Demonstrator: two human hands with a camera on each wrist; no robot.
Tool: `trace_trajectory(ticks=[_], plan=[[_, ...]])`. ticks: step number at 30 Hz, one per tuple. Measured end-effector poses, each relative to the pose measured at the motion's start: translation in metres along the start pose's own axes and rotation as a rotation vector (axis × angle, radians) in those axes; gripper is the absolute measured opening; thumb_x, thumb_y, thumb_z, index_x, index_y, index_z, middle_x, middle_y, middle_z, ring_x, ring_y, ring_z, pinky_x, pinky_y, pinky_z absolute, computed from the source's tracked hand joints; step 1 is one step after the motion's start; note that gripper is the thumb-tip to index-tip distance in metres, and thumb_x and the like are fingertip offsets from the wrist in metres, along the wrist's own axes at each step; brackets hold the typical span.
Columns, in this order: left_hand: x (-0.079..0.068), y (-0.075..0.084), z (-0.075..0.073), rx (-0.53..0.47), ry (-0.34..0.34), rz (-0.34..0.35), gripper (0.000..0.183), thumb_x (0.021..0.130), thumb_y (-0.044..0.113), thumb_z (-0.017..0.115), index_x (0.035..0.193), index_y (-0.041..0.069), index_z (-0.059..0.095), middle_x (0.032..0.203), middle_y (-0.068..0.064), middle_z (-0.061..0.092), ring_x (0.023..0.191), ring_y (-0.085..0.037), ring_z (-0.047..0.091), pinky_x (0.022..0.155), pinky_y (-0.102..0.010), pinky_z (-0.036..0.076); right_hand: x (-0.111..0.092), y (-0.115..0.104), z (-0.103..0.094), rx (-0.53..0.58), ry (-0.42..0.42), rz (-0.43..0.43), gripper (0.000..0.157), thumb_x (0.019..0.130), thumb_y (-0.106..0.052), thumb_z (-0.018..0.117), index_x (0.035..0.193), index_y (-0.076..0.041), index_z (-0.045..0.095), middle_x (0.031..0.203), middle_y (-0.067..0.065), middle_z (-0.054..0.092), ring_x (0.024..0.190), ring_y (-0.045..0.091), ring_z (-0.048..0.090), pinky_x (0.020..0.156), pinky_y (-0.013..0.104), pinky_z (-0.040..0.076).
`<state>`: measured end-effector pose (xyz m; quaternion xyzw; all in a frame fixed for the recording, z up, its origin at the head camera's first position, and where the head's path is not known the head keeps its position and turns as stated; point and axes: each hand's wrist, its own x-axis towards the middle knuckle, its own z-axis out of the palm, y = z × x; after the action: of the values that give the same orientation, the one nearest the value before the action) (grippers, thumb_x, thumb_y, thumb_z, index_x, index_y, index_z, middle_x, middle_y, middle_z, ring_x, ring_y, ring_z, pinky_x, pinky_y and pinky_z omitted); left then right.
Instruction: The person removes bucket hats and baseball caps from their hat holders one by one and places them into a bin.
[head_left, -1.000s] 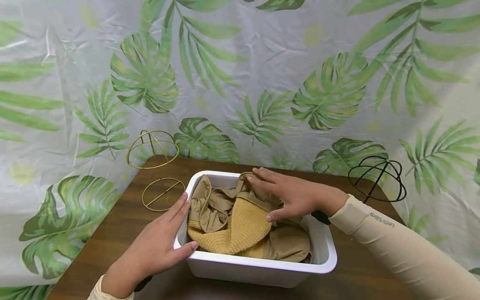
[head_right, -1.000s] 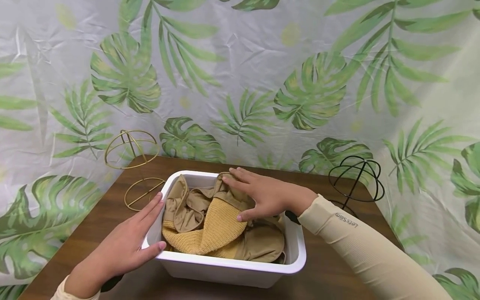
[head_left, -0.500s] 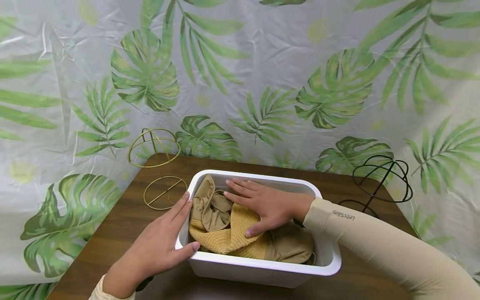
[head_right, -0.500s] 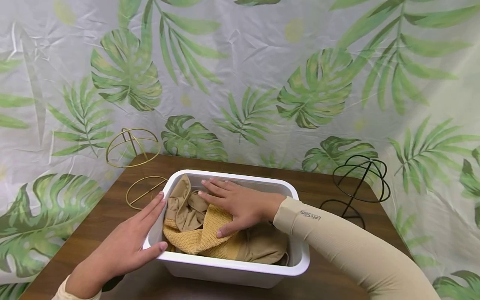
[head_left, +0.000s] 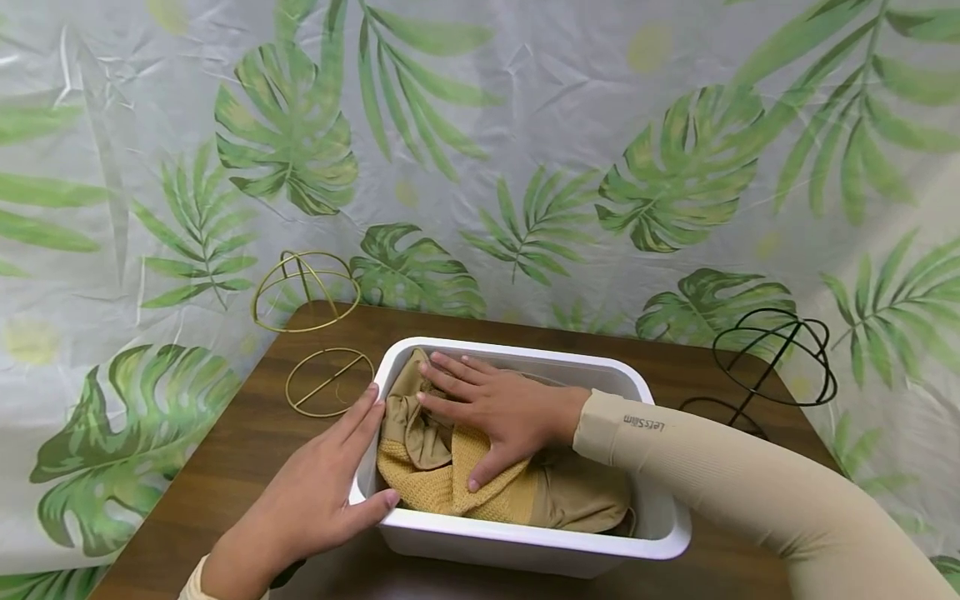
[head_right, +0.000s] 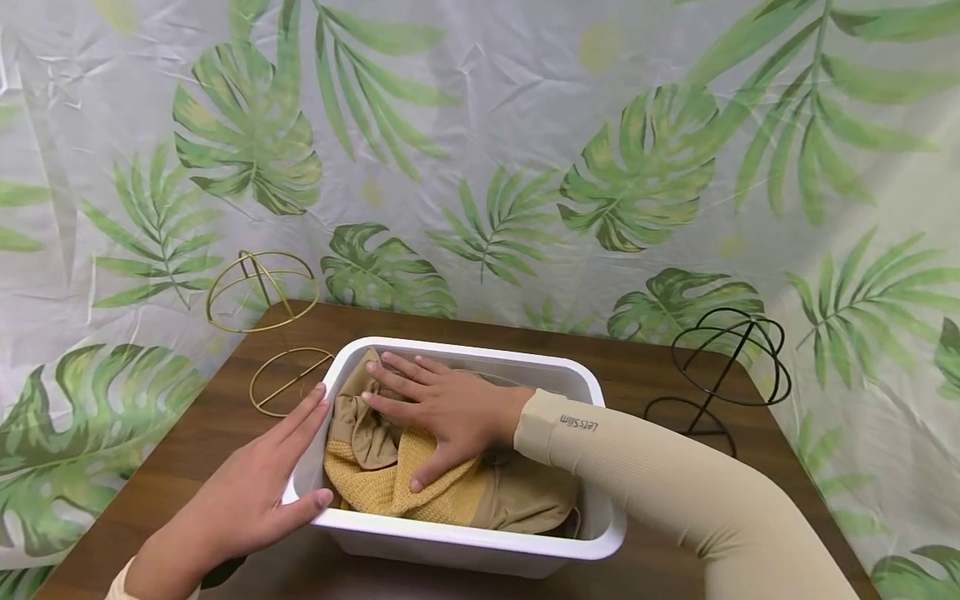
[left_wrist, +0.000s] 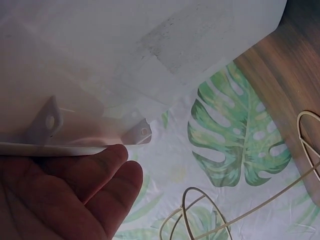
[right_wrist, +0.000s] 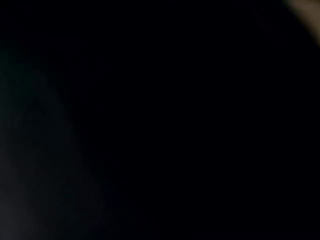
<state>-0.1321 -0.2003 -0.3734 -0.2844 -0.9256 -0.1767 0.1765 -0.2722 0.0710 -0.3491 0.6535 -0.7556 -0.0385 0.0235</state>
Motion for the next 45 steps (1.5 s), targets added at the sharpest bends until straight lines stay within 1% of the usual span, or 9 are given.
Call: trace_trajectory(ticks=[5, 15, 22, 26, 31, 35, 39, 42, 45], plan=[[-0.003, 0.003, -0.001, 0.007, -0.005, -0.002, 0.088, 0.086, 0.048, 0.068, 0.146, -0.009, 0.039, 0.159, -0.020, 0.028, 0.135, -0.036, 0.044, 0.098, -0.050, 0.048, 0.011, -0.002, 0.005, -0.036, -0.070, 0.006, 0.112, 0.080, -0.087, 0.040, 0.161, -0.021, 0.001, 0.164, 0.003, -0.017, 0.149, 0.028, -0.019, 0.120, 0.050, 0.003], [-0.006, 0.005, -0.003, 0.011, -0.011, 0.021, 0.088, 0.085, 0.050, 0.066, 0.146, -0.008, 0.041, 0.159, -0.019, 0.029, 0.134, -0.035, 0.046, 0.096, -0.048, 0.050, 0.006, -0.008, 0.023, 0.054, -0.168, 0.052, 0.102, 0.086, -0.081, 0.040, 0.160, -0.025, -0.001, 0.166, -0.001, -0.001, 0.150, 0.022, -0.014, 0.121, 0.048, 0.006], [-0.007, 0.006, -0.004, 0.005, 0.002, 0.019, 0.089, 0.084, 0.049, 0.068, 0.147, -0.006, 0.040, 0.159, -0.018, 0.029, 0.132, -0.035, 0.048, 0.093, -0.049, 0.051, 0.008, -0.016, 0.038, 0.150, -0.234, 0.116, 0.098, 0.088, -0.079, 0.039, 0.159, -0.027, -0.005, 0.165, -0.004, -0.005, 0.148, 0.019, -0.019, 0.120, 0.047, 0.002], [-0.009, 0.005, -0.005, 0.007, 0.009, 0.027, 0.089, 0.083, 0.050, 0.069, 0.146, -0.008, 0.041, 0.158, -0.019, 0.030, 0.130, -0.036, 0.050, 0.091, -0.049, 0.052, 0.013, -0.022, 0.051, 0.128, -0.247, 0.133, 0.098, 0.089, -0.079, 0.038, 0.159, -0.026, -0.006, 0.165, -0.004, -0.006, 0.147, 0.020, -0.021, 0.120, 0.046, 0.004], [-0.014, 0.003, -0.009, 0.017, 0.037, 0.021, 0.089, 0.082, 0.049, 0.070, 0.144, -0.009, 0.043, 0.157, -0.019, 0.032, 0.128, -0.035, 0.052, 0.088, -0.049, 0.053, 0.023, -0.020, 0.059, 0.126, -0.247, 0.104, 0.098, 0.089, -0.079, 0.036, 0.158, -0.026, -0.010, 0.165, -0.005, -0.010, 0.146, 0.019, -0.023, 0.121, 0.043, 0.004], [-0.012, 0.002, -0.007, 0.019, 0.036, 0.019, 0.088, 0.083, 0.049, 0.070, 0.144, -0.009, 0.043, 0.157, -0.019, 0.032, 0.129, -0.035, 0.051, 0.089, -0.049, 0.053, 0.022, -0.013, 0.053, 0.098, -0.255, 0.100, 0.098, 0.088, -0.081, 0.033, 0.157, -0.029, -0.012, 0.164, -0.005, -0.011, 0.146, 0.018, -0.024, 0.121, 0.041, 0.004], [-0.012, 0.002, -0.006, 0.019, 0.024, 0.015, 0.088, 0.083, 0.048, 0.070, 0.144, -0.010, 0.043, 0.157, -0.020, 0.032, 0.129, -0.036, 0.051, 0.088, -0.049, 0.054, 0.018, -0.012, 0.035, 0.062, -0.266, 0.084, 0.095, 0.089, -0.081, 0.029, 0.158, -0.029, -0.010, 0.164, -0.003, -0.012, 0.147, 0.018, -0.022, 0.121, 0.043, 0.003], [-0.013, 0.002, -0.004, 0.016, 0.024, 0.019, 0.087, 0.083, 0.048, 0.070, 0.143, -0.010, 0.043, 0.157, -0.020, 0.032, 0.130, -0.036, 0.050, 0.090, -0.049, 0.053, 0.011, -0.012, 0.016, 0.035, -0.242, 0.060, 0.090, 0.092, -0.078, 0.028, 0.160, -0.027, -0.002, 0.165, 0.000, -0.010, 0.149, 0.021, -0.016, 0.121, 0.046, 0.004], [-0.012, 0.002, -0.001, 0.010, 0.035, 0.030, 0.087, 0.085, 0.049, 0.069, 0.143, -0.010, 0.043, 0.157, -0.021, 0.033, 0.132, -0.036, 0.048, 0.096, -0.050, 0.049, -0.005, -0.007, -0.006, 0.025, -0.173, 0.061, 0.085, 0.094, -0.074, 0.028, 0.161, -0.024, 0.008, 0.166, 0.005, -0.004, 0.151, 0.025, -0.009, 0.120, 0.050, 0.007]])
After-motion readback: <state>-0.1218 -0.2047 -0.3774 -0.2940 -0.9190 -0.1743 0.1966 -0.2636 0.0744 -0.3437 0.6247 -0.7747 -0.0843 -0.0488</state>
